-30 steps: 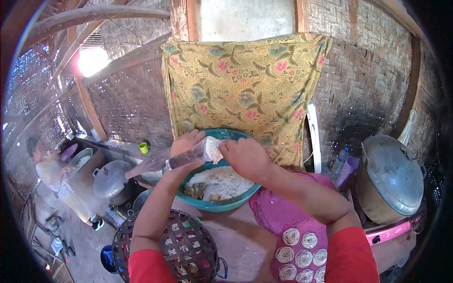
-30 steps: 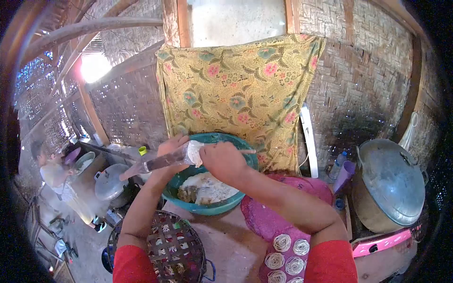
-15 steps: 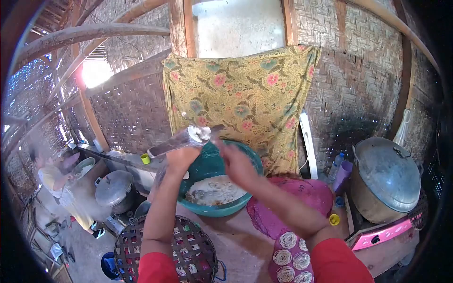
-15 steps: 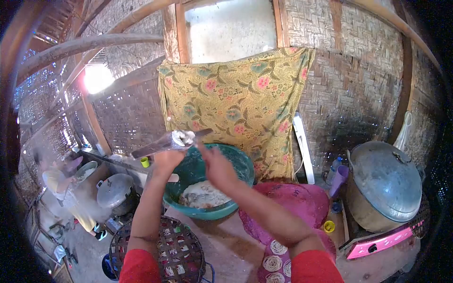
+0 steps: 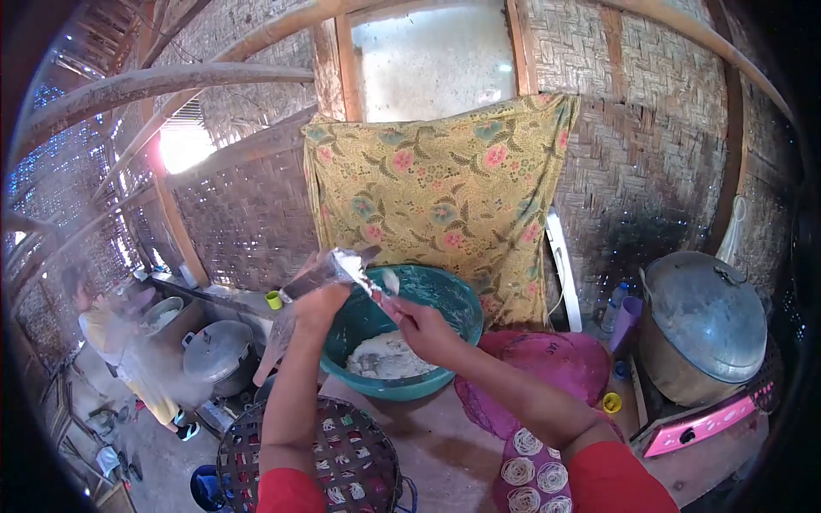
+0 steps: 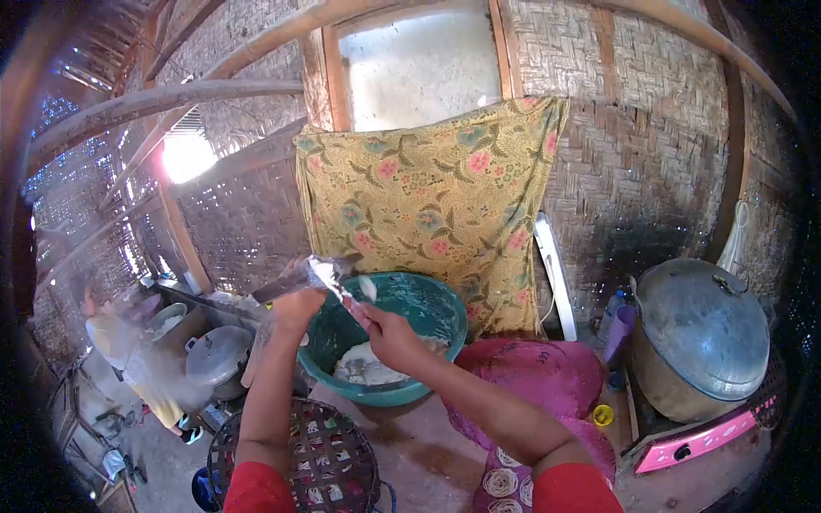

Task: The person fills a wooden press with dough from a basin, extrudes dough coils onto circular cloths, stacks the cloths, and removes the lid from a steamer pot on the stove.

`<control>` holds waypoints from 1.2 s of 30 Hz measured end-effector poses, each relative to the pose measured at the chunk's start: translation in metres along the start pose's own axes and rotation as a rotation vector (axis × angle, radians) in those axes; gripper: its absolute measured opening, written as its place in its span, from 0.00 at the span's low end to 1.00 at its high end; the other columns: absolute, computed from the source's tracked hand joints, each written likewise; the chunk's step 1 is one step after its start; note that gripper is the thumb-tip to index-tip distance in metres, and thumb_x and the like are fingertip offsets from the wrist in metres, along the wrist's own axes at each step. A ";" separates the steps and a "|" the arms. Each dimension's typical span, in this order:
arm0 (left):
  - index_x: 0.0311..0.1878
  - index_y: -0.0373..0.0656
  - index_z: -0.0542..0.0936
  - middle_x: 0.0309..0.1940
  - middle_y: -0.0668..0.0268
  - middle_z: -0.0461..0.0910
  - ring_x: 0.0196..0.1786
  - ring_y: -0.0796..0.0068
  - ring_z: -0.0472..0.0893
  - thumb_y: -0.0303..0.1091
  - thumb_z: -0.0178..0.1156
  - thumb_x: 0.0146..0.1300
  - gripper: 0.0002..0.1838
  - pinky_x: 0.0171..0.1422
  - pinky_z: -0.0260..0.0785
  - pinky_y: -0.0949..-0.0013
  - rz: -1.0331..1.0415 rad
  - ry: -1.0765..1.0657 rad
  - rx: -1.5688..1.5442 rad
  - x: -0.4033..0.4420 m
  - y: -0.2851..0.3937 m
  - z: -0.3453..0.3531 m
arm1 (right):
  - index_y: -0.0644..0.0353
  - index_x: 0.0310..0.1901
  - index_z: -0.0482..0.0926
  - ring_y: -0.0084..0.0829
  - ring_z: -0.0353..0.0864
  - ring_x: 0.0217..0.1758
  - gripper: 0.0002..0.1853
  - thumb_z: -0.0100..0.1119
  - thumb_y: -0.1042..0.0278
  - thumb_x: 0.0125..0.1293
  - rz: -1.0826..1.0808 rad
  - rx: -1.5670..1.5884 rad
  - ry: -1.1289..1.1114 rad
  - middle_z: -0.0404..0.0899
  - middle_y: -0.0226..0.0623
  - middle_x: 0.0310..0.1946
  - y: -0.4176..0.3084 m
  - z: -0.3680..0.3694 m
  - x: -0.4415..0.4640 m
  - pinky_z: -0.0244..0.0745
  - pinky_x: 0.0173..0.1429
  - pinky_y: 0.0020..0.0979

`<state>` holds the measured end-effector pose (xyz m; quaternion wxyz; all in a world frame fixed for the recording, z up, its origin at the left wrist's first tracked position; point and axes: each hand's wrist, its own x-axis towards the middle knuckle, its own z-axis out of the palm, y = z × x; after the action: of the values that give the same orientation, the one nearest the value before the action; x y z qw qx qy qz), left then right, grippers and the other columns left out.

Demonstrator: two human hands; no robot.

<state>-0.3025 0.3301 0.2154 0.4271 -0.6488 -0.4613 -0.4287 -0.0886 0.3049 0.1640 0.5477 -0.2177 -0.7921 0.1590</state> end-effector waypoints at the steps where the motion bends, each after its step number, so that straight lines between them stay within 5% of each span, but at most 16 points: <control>1: 0.32 0.48 0.77 0.27 0.63 0.77 0.32 0.61 0.79 0.39 0.62 0.50 0.09 0.35 0.73 0.61 -0.058 -0.057 0.019 -0.011 -0.014 0.009 | 0.57 0.60 0.70 0.27 0.75 0.27 0.19 0.47 0.67 0.70 0.387 0.173 -0.212 0.75 0.43 0.28 -0.027 -0.018 0.006 0.72 0.35 0.29; 2: 0.33 0.48 0.77 0.27 0.63 0.76 0.31 0.62 0.79 0.38 0.62 0.50 0.09 0.34 0.72 0.61 -0.114 -0.116 0.037 -0.018 -0.022 0.013 | 0.57 0.59 0.71 0.29 0.76 0.29 0.18 0.46 0.65 0.70 0.775 0.348 -0.424 0.76 0.45 0.29 -0.040 -0.032 0.012 0.72 0.36 0.30; 6: 0.35 0.48 0.76 0.27 0.64 0.74 0.31 0.61 0.78 0.38 0.62 0.49 0.11 0.33 0.72 0.61 -0.101 -0.254 0.128 -0.006 -0.002 -0.036 | 0.54 0.60 0.72 0.32 0.78 0.30 0.19 0.46 0.62 0.70 0.895 0.464 -0.761 0.79 0.48 0.32 0.003 -0.062 0.048 0.73 0.34 0.32; 8: 0.35 0.47 0.75 0.28 0.64 0.73 0.32 0.59 0.79 0.39 0.63 0.46 0.13 0.33 0.72 0.61 0.202 -0.299 0.252 -0.015 -0.006 -0.023 | 0.48 0.62 0.70 0.33 0.79 0.29 0.20 0.47 0.62 0.69 0.102 -0.347 -0.746 0.78 0.45 0.28 0.014 -0.051 0.058 0.72 0.31 0.34; 12: 0.36 0.47 0.75 0.30 0.62 0.74 0.36 0.58 0.79 0.39 0.65 0.42 0.16 0.38 0.72 0.60 0.113 -0.359 -0.117 -0.002 0.021 -0.046 | 0.49 0.59 0.72 0.35 0.80 0.32 0.22 0.51 0.69 0.61 -0.228 -1.074 -0.499 0.78 0.40 0.30 -0.060 -0.032 0.033 0.74 0.35 0.37; 16: 0.39 0.48 0.76 0.33 0.61 0.76 0.36 0.56 0.79 0.39 0.65 0.43 0.17 0.40 0.73 0.59 -0.020 -0.350 -0.227 -0.017 -0.018 -0.054 | 0.50 0.59 0.71 0.36 0.80 0.31 0.24 0.50 0.71 0.58 -0.354 -1.087 -0.448 0.78 0.39 0.32 -0.063 -0.046 0.015 0.75 0.34 0.37; 17: 0.38 0.48 0.77 0.33 0.61 0.77 0.37 0.56 0.80 0.40 0.65 0.43 0.17 0.40 0.73 0.59 -0.076 -0.362 0.059 -0.018 -0.024 -0.051 | 0.49 0.58 0.72 0.37 0.81 0.32 0.23 0.50 0.71 0.59 -0.305 -1.022 -0.420 0.78 0.38 0.33 -0.062 -0.054 0.012 0.75 0.34 0.37; 19: 0.39 0.48 0.77 0.32 0.61 0.77 0.37 0.57 0.80 0.40 0.65 0.43 0.17 0.40 0.73 0.59 -0.074 -0.293 0.072 -0.004 -0.018 -0.079 | 0.48 0.57 0.73 0.37 0.81 0.32 0.22 0.50 0.70 0.59 -0.266 -0.954 -0.388 0.78 0.38 0.34 -0.049 -0.061 0.007 0.75 0.33 0.36; 22: 0.38 0.47 0.78 0.34 0.62 0.79 0.38 0.62 0.80 0.42 0.69 0.45 0.17 0.42 0.73 0.62 -0.138 -0.156 0.040 0.022 0.004 -0.115 | 0.46 0.51 0.78 0.37 0.80 0.37 0.17 0.51 0.65 0.61 0.002 -1.063 -0.693 0.78 0.37 0.36 0.031 -0.028 -0.023 0.75 0.37 0.38; 24: 0.38 0.43 0.78 0.36 0.63 0.80 0.40 0.67 0.81 0.41 0.69 0.47 0.17 0.45 0.72 0.66 -0.437 -0.060 -0.573 0.021 0.001 -0.123 | 0.45 0.50 0.80 0.36 0.79 0.41 0.15 0.52 0.63 0.61 0.073 -1.115 -0.822 0.78 0.37 0.37 0.052 -0.017 -0.040 0.75 0.39 0.38; 26: 0.46 0.40 0.74 0.36 0.65 0.78 0.38 0.68 0.79 0.36 0.63 0.53 0.18 0.45 0.71 0.67 -0.728 -0.222 -0.610 0.032 0.015 -0.164 | 0.47 0.48 0.80 0.39 0.79 0.47 0.14 0.52 0.58 0.64 -0.091 -0.908 -0.722 0.77 0.40 0.39 0.049 -0.014 -0.052 0.74 0.46 0.39; 29: 0.43 0.45 0.73 0.32 0.66 0.74 0.35 0.68 0.76 0.29 0.57 0.55 0.12 0.41 0.71 0.63 -0.933 0.284 -1.813 0.014 0.035 -0.162 | 0.54 0.57 0.72 0.45 0.76 0.48 0.29 0.44 0.38 0.66 0.503 0.618 -0.665 0.75 0.39 0.46 0.003 0.004 -0.060 0.73 0.49 0.43; 31: 0.42 0.45 0.73 0.33 0.66 0.74 0.36 0.68 0.76 0.29 0.56 0.55 0.10 0.40 0.71 0.64 -0.949 0.239 -2.021 -0.005 0.063 -0.147 | 0.55 0.66 0.59 0.43 0.77 0.45 0.37 0.36 0.32 0.67 0.904 1.403 -0.536 0.67 0.43 0.57 -0.070 -0.014 -0.094 0.76 0.46 0.43; 32: 0.41 0.45 0.72 0.33 0.67 0.74 0.37 0.69 0.76 0.28 0.56 0.56 0.09 0.40 0.71 0.64 -0.953 0.192 -2.231 -0.016 0.081 -0.141 | 0.55 0.68 0.54 0.40 0.77 0.40 0.39 0.34 0.31 0.66 0.857 1.757 -0.517 0.65 0.46 0.60 -0.093 -0.024 -0.113 0.76 0.40 0.39; 34: 0.43 0.44 0.73 0.34 0.66 0.75 0.38 0.69 0.77 0.26 0.55 0.57 0.10 0.40 0.70 0.65 -1.298 0.170 -2.104 -0.028 0.138 -0.131 | 0.57 0.70 0.51 0.33 0.74 0.28 0.44 0.33 0.28 0.64 0.757 2.220 -0.553 0.67 0.48 0.55 -0.117 -0.037 -0.157 0.71 0.26 0.29; 36: 0.44 0.40 0.76 0.40 0.62 0.77 0.47 0.65 0.77 0.29 0.56 0.56 0.11 0.53 0.71 0.63 -1.192 0.059 -1.730 -0.073 0.166 -0.095 | 0.59 0.69 0.52 0.23 0.68 0.14 0.47 0.34 0.24 0.61 0.630 2.437 -0.608 0.72 0.46 0.40 -0.117 -0.045 -0.206 0.59 0.09 0.19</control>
<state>-0.1727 0.1882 0.1450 -0.4508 -0.3901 -0.2318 -0.7687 -0.0032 0.0986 0.0722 0.1303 0.2871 -0.1447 0.9379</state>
